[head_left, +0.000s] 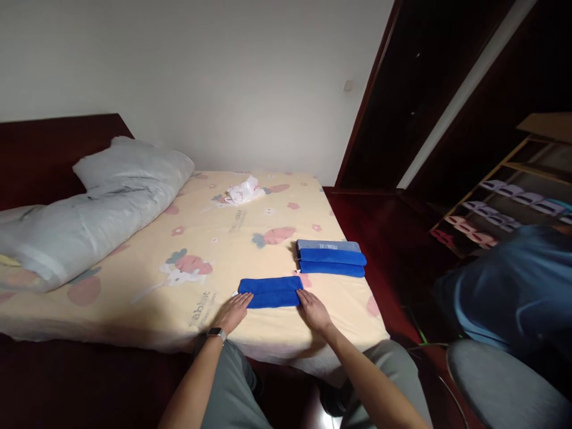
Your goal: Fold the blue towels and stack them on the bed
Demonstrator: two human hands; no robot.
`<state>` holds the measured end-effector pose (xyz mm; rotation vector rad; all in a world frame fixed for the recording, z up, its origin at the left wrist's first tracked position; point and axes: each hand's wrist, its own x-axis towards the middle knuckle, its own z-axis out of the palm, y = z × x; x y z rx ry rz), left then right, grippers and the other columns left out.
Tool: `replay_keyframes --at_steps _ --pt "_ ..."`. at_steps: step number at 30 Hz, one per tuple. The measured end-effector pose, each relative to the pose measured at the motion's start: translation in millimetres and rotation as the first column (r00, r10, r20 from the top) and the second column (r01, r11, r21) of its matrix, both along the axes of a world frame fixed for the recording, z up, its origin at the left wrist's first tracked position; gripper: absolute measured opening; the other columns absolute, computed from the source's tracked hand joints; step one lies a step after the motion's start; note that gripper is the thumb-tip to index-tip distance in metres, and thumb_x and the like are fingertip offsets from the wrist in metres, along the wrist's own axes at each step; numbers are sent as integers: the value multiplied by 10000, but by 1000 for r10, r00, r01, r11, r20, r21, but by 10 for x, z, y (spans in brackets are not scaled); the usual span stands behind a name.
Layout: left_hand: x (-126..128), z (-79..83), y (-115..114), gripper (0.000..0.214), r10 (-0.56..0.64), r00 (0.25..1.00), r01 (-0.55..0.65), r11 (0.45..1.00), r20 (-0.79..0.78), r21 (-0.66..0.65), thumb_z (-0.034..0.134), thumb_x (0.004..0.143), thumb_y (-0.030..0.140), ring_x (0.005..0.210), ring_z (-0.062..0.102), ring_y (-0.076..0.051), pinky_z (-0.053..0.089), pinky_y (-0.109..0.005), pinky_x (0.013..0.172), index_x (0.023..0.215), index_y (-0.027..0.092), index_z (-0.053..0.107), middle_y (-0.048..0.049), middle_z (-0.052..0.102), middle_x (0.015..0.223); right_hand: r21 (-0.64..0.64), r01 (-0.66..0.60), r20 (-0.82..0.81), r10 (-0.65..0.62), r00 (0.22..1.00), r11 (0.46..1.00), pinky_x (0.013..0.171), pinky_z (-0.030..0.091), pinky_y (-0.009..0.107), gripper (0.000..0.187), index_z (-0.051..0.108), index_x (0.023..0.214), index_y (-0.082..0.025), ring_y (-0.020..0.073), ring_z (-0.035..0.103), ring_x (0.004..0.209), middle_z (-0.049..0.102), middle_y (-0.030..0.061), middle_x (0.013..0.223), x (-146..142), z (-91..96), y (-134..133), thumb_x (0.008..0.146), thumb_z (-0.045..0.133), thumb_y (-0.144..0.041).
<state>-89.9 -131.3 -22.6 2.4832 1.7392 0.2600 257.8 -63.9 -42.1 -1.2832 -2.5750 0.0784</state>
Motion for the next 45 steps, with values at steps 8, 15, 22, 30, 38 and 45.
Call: replay_keyframes --at_steps 8,15,22,30,38,45 --pt "-7 545 220 442 155 955 -108 976 253 -190 492 844 119 1212 613 -212 438 -357 1084 1250 200 648 -85 670 1299 -269 -5 -114 -27 993 963 937 500 340 444 636 1265 -178 255 667 1063 705 120 1191 45 601 257 836 525 -146" --pt "-263 1178 667 330 122 935 -82 988 334 -130 493 920 249 1082 663 -198 501 -310 976 1206 201 650 -70 711 1199 -360 -109 -260 12 965 926 897 507 324 425 694 1186 -206 246 687 1003 737 70 1131 106 1312 787 801 527 -140" --pt "-195 1524 860 355 49 992 -88 930 117 356 436 950 171 1130 600 -241 460 -409 1011 1267 185 594 -118 662 1225 -32 33 -354 -42 934 999 994 484 378 458 616 1291 -188 261 620 1164 674 101 1262 -73 1575 989 847 521 -125" --pt "23 428 102 436 18 997 2 963 -73 271 429 889 64 1124 612 -237 440 -415 1036 1265 182 616 -109 685 1194 29 -103 -227 106 968 994 1046 483 468 414 644 1257 -184 273 630 1174 677 124 1260 172 380 264 875 507 -103" --pt "27 142 -248 421 73 971 -92 993 226 74 481 867 108 1228 557 -201 425 -393 1093 1246 251 596 -58 634 1284 -266 -150 -370 42 928 952 1065 463 412 436 616 1303 -200 247 602 1221 641 106 1324 408 123 16 898 460 -166" --pt "-69 33 15 379 393 698 -329 918 598 -220 465 945 351 1026 651 -187 536 -368 930 1294 208 494 -97 642 1209 -550 -53 -431 -229 873 834 846 535 358 337 602 1183 -209 237 702 907 743 55 1052 322 321 179 889 489 -329"
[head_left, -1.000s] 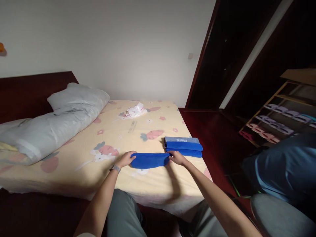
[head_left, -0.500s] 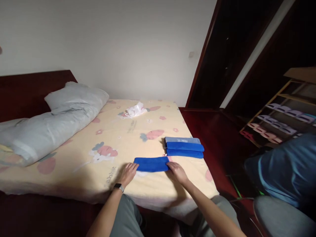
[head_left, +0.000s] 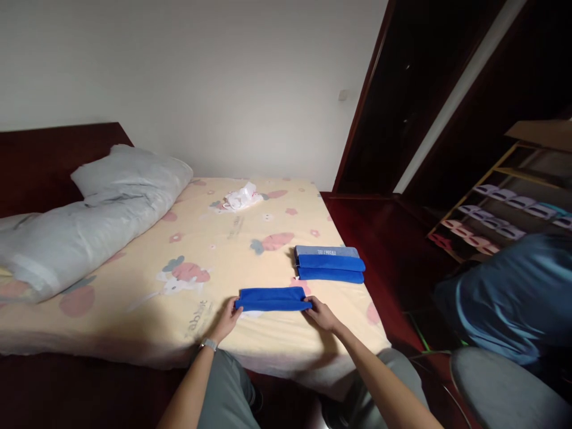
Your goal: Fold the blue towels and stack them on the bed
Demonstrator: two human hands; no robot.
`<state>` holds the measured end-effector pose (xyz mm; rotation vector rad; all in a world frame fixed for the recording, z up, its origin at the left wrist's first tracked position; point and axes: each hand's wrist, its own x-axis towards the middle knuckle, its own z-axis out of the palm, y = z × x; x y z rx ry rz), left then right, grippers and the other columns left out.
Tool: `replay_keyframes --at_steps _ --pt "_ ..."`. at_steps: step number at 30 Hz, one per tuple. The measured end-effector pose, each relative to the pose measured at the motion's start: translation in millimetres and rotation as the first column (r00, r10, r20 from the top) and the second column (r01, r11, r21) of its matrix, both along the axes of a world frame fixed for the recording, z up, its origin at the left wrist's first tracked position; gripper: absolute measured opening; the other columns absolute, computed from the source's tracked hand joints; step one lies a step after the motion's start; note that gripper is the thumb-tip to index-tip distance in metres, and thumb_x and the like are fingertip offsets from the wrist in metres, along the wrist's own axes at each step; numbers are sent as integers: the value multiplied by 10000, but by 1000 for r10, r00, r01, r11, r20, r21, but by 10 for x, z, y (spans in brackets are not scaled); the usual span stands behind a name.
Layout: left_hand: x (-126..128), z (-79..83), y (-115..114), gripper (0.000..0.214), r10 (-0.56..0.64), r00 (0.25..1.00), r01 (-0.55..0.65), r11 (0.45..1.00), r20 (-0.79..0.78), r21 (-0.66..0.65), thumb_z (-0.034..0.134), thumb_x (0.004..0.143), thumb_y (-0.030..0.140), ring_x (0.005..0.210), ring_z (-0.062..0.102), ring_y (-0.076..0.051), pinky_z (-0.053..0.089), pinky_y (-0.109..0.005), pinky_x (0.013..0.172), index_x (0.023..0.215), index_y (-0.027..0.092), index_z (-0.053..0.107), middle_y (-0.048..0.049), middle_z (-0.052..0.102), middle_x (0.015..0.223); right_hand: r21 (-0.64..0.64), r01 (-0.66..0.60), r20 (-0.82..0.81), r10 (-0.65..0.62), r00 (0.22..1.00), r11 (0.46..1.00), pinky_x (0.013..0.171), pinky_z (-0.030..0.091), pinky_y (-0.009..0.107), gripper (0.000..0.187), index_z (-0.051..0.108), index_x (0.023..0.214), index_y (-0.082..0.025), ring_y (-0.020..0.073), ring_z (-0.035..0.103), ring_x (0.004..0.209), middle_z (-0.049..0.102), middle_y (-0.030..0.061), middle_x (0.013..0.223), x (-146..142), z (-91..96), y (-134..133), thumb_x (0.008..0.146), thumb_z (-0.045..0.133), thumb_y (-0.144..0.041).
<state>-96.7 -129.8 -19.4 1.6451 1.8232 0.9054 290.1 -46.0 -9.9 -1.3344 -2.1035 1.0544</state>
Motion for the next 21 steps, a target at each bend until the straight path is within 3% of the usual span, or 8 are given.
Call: replay_keyframes --at_steps 5,9,12,15,18,21 --pt "57 -110 160 379 93 994 -88 992 -64 87 419 975 396 1188 604 -230 488 -415 1015 1293 203 490 -130 604 1307 17 142 147 -143 979 990 811 538 327 342 615 1157 -188 230 713 936 746 86 1065 -133 -22 175 924 411 -333" --pt "101 -142 345 371 161 966 -137 982 -201 127 368 997 359 1182 624 -245 498 -419 993 1301 192 498 -142 630 1290 49 195 258 -202 945 979 762 536 324 381 630 1136 -164 236 723 902 747 126 1000 -257 -63 344 973 331 -333" --pt "115 -95 462 373 214 909 -177 975 -356 134 375 999 350 1137 640 -273 488 -448 981 1292 177 527 -154 661 1239 82 261 363 -272 891 962 759 527 379 408 632 1110 -150 270 716 867 736 157 934 -354 -64 374 999 303 -363" --pt "114 -4 490 385 257 837 -195 965 -484 174 402 992 381 1138 613 -310 469 -491 981 1272 178 569 -157 667 1220 172 330 416 -372 830 928 834 496 475 423 597 1196 -122 332 669 993 693 231 1079 -439 -11 293 1006 303 -359" --pt "178 95 468 378 212 813 -80 963 -542 256 390 992 331 1230 546 -306 422 -487 1046 1287 198 586 -150 628 1295 415 297 332 -447 831 860 939 452 486 417 530 1330 -164 328 589 1146 618 208 1272 -572 70 168 1009 312 -316" --pt "398 169 499 414 26 801 172 947 -598 272 387 988 293 1381 417 -283 302 -481 1163 1362 209 544 -125 532 1440 574 94 259 -289 922 814 1095 352 465 444 472 1421 -210 292 469 1319 546 137 1411 -837 100 75 1009 334 -302"
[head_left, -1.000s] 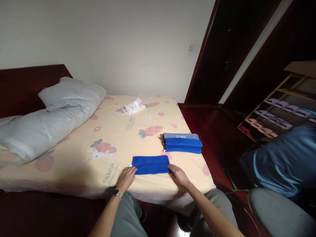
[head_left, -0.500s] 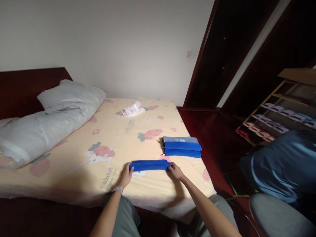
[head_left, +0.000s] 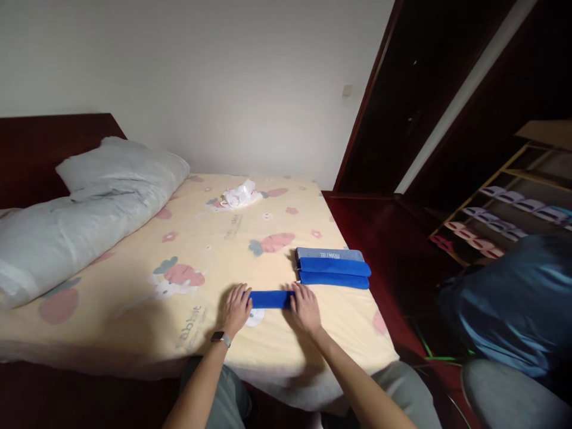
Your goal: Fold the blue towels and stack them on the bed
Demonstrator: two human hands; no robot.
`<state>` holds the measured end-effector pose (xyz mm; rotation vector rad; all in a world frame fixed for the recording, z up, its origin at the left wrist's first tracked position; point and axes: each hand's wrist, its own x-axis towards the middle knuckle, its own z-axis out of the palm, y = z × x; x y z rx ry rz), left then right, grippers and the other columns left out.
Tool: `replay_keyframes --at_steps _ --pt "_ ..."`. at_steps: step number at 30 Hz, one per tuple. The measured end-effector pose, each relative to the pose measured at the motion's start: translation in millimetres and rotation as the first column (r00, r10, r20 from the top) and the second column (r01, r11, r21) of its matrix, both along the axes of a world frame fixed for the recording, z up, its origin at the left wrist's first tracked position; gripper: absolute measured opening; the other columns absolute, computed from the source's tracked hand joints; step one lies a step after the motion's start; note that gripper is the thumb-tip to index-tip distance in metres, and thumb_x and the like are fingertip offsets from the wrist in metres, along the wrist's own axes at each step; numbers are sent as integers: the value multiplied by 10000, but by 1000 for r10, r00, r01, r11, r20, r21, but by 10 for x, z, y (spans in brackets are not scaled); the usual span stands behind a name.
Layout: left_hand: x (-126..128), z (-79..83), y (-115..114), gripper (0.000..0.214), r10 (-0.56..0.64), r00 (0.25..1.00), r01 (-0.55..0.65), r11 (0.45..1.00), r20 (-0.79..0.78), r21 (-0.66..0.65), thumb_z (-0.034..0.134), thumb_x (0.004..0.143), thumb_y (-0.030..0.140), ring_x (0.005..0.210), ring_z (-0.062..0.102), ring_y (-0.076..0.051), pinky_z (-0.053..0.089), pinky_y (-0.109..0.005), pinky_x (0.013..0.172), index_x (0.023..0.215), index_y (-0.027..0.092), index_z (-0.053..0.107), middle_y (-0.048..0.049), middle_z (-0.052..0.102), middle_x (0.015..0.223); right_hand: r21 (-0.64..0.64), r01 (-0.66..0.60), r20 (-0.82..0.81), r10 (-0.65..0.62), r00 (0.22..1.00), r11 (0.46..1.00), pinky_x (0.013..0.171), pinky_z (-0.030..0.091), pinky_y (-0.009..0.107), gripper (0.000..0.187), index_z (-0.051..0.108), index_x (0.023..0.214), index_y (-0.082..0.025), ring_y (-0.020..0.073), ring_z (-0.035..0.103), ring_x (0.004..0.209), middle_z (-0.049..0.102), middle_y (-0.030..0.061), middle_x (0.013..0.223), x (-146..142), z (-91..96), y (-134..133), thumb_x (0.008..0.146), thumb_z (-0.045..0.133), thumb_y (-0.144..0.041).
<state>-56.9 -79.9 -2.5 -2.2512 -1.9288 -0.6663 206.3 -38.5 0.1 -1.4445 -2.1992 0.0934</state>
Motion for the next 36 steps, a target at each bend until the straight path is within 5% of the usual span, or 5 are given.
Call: replay_keyframes --at_steps 6,18,24,30,36 --pt "369 -8 156 533 -224 974 219 967 -30 -132 438 969 372 1365 431 -270 266 -476 1184 1476 207 415 -112 526 1441 -85 -310 102 318 943 947 1203 217 472 599 316 1541 -162 271 303 1456 378 113 1565 -399 -215 -9 982 415 -356" --pt "-285 -158 144 709 -250 964 224 946 -88 -235 542 840 241 1362 434 -240 205 -424 1207 1519 228 340 -76 498 1488 -88 -297 105 306 946 951 1159 281 437 599 465 1431 -121 288 480 1293 554 151 1397 255 -284 306 865 556 -297" --pt "-162 116 184 614 -242 959 184 927 -146 -326 452 809 60 1212 559 -242 377 -405 1060 1388 256 514 -88 629 1322 -187 -223 288 271 919 957 992 413 415 462 532 1355 -164 294 577 1141 634 153 1270 272 -96 285 895 541 -207" --pt "157 360 225 594 -342 913 262 911 -225 -320 443 834 25 1151 580 -268 403 -409 995 1379 253 506 -106 646 1242 -127 -244 335 273 902 962 920 427 410 450 541 1357 -165 292 600 1047 666 146 1184 849 196 203 918 461 -112" --pt "994 912 997 590 -367 906 350 930 -212 -112 318 919 56 1193 529 -270 359 -428 1047 1478 234 386 -135 588 1291 19 -150 293 138 946 988 1021 351 463 495 503 1415 -178 318 536 1162 615 165 1290 1797 902 835 957 334 -98"
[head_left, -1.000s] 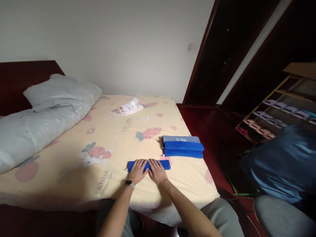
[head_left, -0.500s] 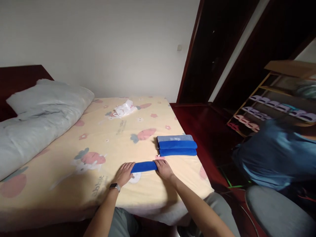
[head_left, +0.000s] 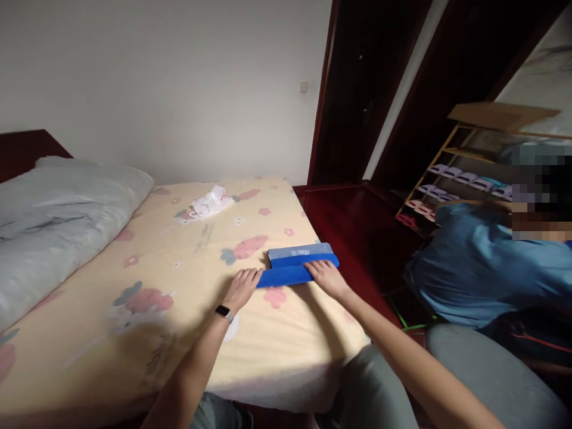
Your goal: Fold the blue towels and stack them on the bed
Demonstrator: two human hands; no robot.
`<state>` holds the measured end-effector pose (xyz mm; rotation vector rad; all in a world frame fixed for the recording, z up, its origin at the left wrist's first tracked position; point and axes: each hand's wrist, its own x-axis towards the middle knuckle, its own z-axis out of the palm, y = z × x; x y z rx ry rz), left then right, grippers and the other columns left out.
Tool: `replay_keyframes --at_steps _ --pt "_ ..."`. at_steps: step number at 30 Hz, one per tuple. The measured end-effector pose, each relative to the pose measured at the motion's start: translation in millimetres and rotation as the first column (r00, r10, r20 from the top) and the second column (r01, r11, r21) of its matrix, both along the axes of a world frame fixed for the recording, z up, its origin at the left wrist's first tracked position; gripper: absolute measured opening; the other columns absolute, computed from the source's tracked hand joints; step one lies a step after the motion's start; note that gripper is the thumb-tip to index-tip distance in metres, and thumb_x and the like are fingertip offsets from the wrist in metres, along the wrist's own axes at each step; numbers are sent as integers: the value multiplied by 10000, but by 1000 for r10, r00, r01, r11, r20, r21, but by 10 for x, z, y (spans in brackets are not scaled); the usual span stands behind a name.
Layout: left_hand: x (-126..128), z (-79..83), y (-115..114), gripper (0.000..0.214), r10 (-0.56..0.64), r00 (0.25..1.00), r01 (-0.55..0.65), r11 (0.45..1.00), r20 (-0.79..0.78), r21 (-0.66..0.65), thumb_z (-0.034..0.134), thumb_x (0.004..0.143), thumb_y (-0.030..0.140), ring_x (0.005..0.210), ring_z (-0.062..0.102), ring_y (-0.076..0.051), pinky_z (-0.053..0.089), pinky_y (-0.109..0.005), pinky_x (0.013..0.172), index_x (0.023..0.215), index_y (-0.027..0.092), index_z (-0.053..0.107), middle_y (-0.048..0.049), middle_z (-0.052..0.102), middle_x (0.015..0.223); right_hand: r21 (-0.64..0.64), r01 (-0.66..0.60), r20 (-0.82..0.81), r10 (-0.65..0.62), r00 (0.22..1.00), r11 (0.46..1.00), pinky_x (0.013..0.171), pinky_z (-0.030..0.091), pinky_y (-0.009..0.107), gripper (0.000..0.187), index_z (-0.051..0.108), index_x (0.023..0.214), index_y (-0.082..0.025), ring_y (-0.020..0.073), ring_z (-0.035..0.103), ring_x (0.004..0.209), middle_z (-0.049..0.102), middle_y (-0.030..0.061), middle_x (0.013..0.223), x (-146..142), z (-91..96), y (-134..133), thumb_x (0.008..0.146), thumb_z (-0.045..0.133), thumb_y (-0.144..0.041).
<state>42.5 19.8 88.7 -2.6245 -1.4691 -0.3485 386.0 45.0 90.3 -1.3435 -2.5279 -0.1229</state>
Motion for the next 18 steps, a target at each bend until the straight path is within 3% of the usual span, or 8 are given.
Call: replay_keyframes --at_steps 2,4,6,8,11,13,16,18 --pt "344 143 388 571 -5 999 4 999 32 52 302 933 68 1198 515 -282 355 -442 1049 1481 208 382 -154 582 1285 39 44 -6 -44 999 998 1062 317 465 493 494 1426 -181 315 525 1186 610 162 1307 274 173 341 965 330 -117" --pt "643 164 743 549 3 999 -7 997 54 82 294 944 83 1202 507 -290 349 -454 1055 1474 187 393 -168 582 1277 62 82 -10 -82 997 995 1089 296 464 497 491 1429 -178 312 516 1214 601 159 1330 486 206 660 956 349 -123" --pt "857 44 1012 537 22 998 -27 997 65 66 285 943 83 1213 504 -295 332 -471 1075 1455 167 423 -179 590 1269 49 119 -17 -119 993 992 1108 284 474 516 484 1434 -165 315 498 1257 585 162 1361 629 80 911 931 378 -120" --pt "973 -171 1179 550 45 998 -45 999 51 -4 288 919 58 1246 492 -297 286 -500 1117 1435 154 450 -183 599 1273 -32 139 -5 -139 990 990 1133 265 488 567 461 1451 -151 310 480 1297 572 160 1387 712 -161 1072 888 412 -114" --pt "998 -455 1278 640 54 998 -58 988 -28 -146 368 845 39 1356 414 -291 174 -537 1179 1473 156 398 -164 552 1390 -222 134 24 -131 991 966 1172 240 468 688 373 1508 -130 284 420 1374 499 144 1473 763 -533 1154 826 459 -163" --pt "955 -503 1299 753 29 997 -45 974 -76 -224 437 782 52 1434 324 -285 121 -524 1202 1518 154 319 -139 453 1509 -300 141 23 -140 990 943 1192 217 449 733 302 1540 -115 270 351 1428 420 137 1536 775 -661 1151 832 453 -228" --pt "835 -416 1257 882 -1 999 -13 962 -51 -273 495 708 69 1494 220 -272 94 -487 1222 1549 164 248 -94 321 1606 -356 156 40 -152 988 921 1220 134 461 751 252 1560 -114 268 263 1476 347 130 1579 801 -624 1140 859 438 -307" --pt "696 -397 1100 870 83 996 -73 974 41 -212 485 727 80 1502 208 -244 126 -446 1230 1555 170 232 -78 295 1619 -381 145 43 -139 989 913 1228 86 475 782 225 1571 -138 270 192 1501 287 115 1607 814 -495 1138 856 461 -350"
